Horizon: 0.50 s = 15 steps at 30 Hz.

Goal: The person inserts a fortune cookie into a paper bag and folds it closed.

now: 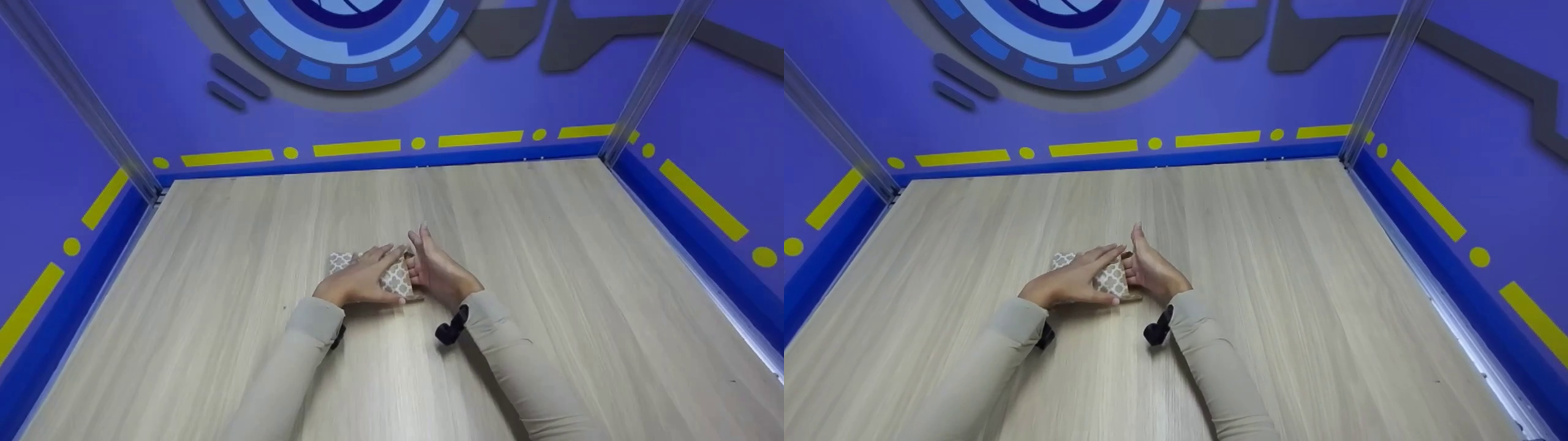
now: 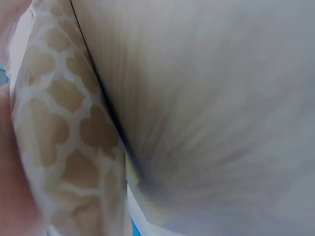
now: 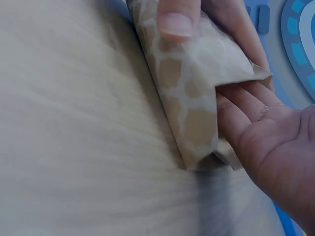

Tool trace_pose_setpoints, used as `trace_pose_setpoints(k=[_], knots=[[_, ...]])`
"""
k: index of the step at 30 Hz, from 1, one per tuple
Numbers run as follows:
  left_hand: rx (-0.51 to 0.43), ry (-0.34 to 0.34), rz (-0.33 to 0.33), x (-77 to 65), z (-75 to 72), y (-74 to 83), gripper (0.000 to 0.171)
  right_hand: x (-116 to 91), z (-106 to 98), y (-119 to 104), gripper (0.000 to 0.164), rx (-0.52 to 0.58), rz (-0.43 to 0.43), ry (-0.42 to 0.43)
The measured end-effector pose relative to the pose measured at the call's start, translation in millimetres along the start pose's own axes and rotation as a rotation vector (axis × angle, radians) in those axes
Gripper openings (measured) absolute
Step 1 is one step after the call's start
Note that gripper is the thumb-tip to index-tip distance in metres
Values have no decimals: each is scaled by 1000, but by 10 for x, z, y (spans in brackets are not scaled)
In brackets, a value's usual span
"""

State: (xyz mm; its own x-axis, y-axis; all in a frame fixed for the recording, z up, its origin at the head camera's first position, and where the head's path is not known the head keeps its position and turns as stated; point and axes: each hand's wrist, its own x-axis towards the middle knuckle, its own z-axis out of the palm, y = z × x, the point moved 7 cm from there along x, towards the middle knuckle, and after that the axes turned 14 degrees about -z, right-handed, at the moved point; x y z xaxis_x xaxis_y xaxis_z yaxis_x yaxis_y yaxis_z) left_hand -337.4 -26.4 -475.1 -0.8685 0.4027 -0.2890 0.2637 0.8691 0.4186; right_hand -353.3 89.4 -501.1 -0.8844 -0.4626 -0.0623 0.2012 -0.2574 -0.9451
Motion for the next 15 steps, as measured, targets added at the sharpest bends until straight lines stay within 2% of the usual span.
trace_pose_setpoints(k=[4,7,10,15], knots=[[20,22,28,2,-7,22,107,12,65,47,88,8,-14,-2],[16,38,27,2,-11,6,104,33,94,55,81,-32,-26,-1],[-1,39,5,-6,-22,-24,97,49,101,41,74,-55,-34,-12],[-17,33,-44,-24,-52,-71,88,22,12,38,73,-107,31,42]])
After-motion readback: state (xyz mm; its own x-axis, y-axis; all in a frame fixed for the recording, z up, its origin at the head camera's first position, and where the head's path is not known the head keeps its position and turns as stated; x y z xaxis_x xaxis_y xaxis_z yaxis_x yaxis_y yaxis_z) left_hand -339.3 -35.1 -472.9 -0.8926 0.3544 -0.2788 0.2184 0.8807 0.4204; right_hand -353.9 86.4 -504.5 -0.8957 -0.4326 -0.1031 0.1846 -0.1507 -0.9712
